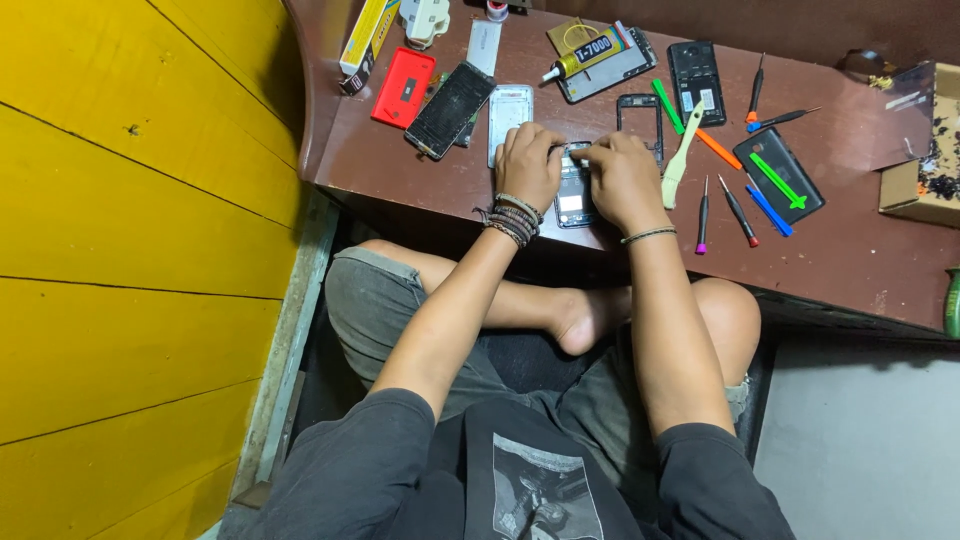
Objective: Cleaning and inspecting small electronic components on a mobile phone motherboard using a precision tool.
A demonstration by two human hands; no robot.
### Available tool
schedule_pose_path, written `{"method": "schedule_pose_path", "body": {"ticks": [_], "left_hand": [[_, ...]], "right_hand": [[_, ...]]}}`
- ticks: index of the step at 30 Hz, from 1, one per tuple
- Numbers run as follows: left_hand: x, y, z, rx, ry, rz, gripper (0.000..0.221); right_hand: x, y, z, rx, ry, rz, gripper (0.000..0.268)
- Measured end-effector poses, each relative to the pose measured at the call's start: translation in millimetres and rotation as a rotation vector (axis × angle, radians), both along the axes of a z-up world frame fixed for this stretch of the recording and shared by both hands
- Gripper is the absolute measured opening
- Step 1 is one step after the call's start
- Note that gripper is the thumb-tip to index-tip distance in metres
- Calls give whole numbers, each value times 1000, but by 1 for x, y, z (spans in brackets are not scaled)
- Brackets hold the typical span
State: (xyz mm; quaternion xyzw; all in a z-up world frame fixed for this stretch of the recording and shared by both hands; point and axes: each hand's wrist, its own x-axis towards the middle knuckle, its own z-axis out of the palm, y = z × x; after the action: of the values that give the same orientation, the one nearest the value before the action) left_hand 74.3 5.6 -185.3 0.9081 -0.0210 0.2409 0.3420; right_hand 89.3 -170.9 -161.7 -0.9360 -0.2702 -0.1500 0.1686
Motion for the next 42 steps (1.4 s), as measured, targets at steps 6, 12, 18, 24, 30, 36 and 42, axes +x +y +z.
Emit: {"method": "schedule_pose_path", "body": {"ticks": [6,12,18,24,30,36,42], "left_hand": [[0,0,1,8,7,23,8],[-1,-1,2,17,-5,37,8],[0,0,-3,62,-23,46,9],[-2,-1,1,58,12,38,7],[2,-1,-4,59,20,41,8],[1,-1,-1,58,42,40,6],[-3,-2,10,26,62,43,6]], "right_hand": [[2,2,-3,-49,-74,-8,23],[-1,8,-2,-156,-216,-22,24],[1,13,-8,-236,-283,-61,24],[15,15,-14,-294,-284,-29,18],[23,21,-5,-451,-324,105,11],[18,26,9,-509,-262,109,12],[36,39,3,-404,21,-24,12]]}}
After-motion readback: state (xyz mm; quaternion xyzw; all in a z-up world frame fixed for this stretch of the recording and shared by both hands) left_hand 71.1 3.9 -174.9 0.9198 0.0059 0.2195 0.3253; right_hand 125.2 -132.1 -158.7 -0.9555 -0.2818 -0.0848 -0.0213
